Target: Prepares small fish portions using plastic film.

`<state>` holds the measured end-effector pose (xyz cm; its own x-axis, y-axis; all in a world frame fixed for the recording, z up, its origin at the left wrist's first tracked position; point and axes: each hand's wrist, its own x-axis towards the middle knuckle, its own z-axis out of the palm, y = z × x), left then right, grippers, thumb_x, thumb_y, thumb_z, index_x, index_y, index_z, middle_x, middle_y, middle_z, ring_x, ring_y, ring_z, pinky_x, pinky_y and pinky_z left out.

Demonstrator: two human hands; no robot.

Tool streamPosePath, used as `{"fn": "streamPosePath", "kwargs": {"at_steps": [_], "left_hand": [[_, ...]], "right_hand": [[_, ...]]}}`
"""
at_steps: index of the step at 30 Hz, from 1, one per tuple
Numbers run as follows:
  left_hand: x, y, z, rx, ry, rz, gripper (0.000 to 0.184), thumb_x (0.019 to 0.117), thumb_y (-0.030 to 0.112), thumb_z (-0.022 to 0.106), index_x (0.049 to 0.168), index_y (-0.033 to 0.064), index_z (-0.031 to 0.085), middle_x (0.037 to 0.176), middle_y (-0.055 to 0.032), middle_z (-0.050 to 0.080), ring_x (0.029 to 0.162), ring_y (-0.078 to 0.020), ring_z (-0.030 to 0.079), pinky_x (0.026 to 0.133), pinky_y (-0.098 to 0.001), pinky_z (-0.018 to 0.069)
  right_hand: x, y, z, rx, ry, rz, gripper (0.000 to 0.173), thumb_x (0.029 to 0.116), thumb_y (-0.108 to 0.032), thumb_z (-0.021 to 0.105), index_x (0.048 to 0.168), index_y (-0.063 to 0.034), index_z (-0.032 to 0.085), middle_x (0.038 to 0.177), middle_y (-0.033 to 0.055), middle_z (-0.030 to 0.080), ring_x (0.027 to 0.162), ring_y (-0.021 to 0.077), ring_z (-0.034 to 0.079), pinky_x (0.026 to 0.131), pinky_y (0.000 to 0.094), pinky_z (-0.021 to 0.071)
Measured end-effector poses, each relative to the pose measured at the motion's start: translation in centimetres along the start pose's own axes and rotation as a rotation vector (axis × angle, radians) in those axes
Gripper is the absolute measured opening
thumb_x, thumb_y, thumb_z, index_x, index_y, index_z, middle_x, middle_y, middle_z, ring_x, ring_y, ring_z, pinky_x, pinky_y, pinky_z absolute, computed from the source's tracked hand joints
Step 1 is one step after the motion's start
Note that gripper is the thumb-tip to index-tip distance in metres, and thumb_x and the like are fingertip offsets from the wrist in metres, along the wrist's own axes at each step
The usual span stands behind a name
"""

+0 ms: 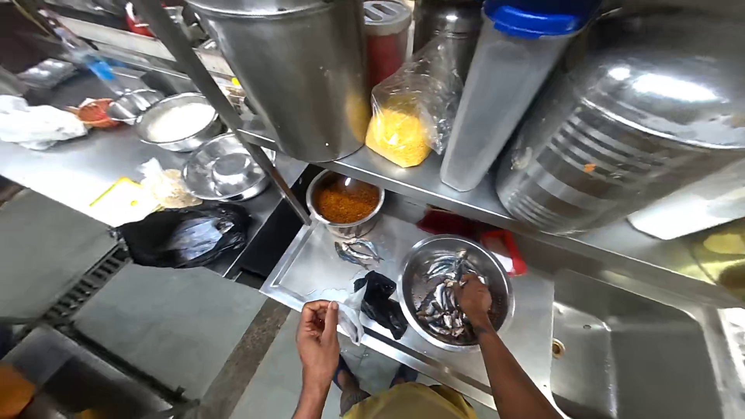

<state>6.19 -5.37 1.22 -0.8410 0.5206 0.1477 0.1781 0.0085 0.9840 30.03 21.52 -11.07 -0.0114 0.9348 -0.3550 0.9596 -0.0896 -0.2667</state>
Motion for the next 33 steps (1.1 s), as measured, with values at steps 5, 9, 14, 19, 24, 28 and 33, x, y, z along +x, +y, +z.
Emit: {"fn": "streamPosePath", "kwargs": {"at_steps": [5,9,14,19,24,28,33], "left_hand": [[-0.7,-0.4,-0.6,0.062,-0.033,0.019,0.009,0.0954,0.01,0.066,0.102,0.0033,0.066,0.079,-0.003,0.067,0.066,-0.0125,0.065,0.06,-0.0252,0.0572],[-0.9,-0.9,-0.9,0.075,-0.043,0.011,0.01,0.0955,0.012,0.068,0.102,0.0036,0.067,0.082,-0.0034,0.069,0.069,-0.0145,0.068,0.064,-0.0288,0.061],[-0.3,-1.0,-0.7,0.075,-0.048,0.008,0.011,0.0953,0.012,0.07,0.103,0.0038,0.068,0.081,-0.0039,0.069,0.07,-0.0156,0.068,0.065,-0.0306,0.0618],[0.3,0.0,0.2,0.031,-0.075,-0.009,0.011,0.0959,0.011,0.069,0.103,0.0028,0.068,0.082,-0.006,0.07,0.069,-0.0171,0.069,0.064,-0.0308,0.0619],[0.2,1.0,0.9,-0.017,-0.091,-0.039,0.011,0.0963,0.011,0.069,0.102,0.0019,0.068,0.082,-0.0074,0.07,0.067,-0.0182,0.068,0.063,-0.0297,0.0612],[0.2,1.5,1.0,-0.108,-0.08,-0.1,0.013,0.0975,0.011,0.067,0.103,-0.0006,0.067,0.082,-0.0109,0.07,0.066,-0.022,0.068,0.062,-0.0328,0.0615],[0.6,2.0,0.8,-0.166,-0.087,-0.124,0.014,0.098,0.012,0.066,0.103,-0.0012,0.066,0.081,-0.012,0.069,0.064,-0.0224,0.067,0.06,-0.0334,0.0611]], "right_hand": [[-1.2,0.2,-0.2,0.246,0.053,-0.153,0.042,0.0899,-0.026,0.076,0.128,-0.012,0.064,0.098,0.0148,0.074,0.092,0.0365,0.071,0.083,0.0623,0.0553],[-6.1,-0.9,-3.2,0.64,0.024,-0.406,0.048,0.0901,-0.018,0.08,0.134,-0.0139,0.06,0.096,0.0084,0.075,0.079,0.0232,0.074,0.075,0.0485,0.0636],[-12.4,-5.4,-9.0,1.202,-0.282,-0.623,0.051,0.0881,0.0,0.076,0.135,-0.0095,0.059,0.107,0.0153,0.074,0.082,0.0333,0.074,0.076,0.0468,0.0663],[-15.9,-9.6,-11.5,1.321,-0.506,-0.804,0.04,0.0903,-0.004,0.077,0.127,-0.0073,0.062,0.108,0.0186,0.072,0.083,0.0322,0.074,0.077,0.0446,0.0659],[-16.7,-12.0,-10.7,1.341,-0.558,-0.879,0.035,0.0897,-0.002,0.077,0.122,-0.0047,0.064,0.107,0.0187,0.072,0.083,0.0306,0.074,0.078,0.0423,0.0658],[-16.4,-12.7,-9.9,1.334,-0.612,-0.859,0.033,0.0909,0.0,0.075,0.122,-0.0038,0.064,0.108,0.0193,0.072,0.083,0.0312,0.074,0.079,0.0439,0.0656],[-16.2,-12.9,-8.7,1.314,-0.691,-0.835,0.023,0.091,0.001,0.074,0.113,0.0015,0.066,0.108,0.021,0.072,0.085,0.0317,0.075,0.081,0.0445,0.0652]]}}
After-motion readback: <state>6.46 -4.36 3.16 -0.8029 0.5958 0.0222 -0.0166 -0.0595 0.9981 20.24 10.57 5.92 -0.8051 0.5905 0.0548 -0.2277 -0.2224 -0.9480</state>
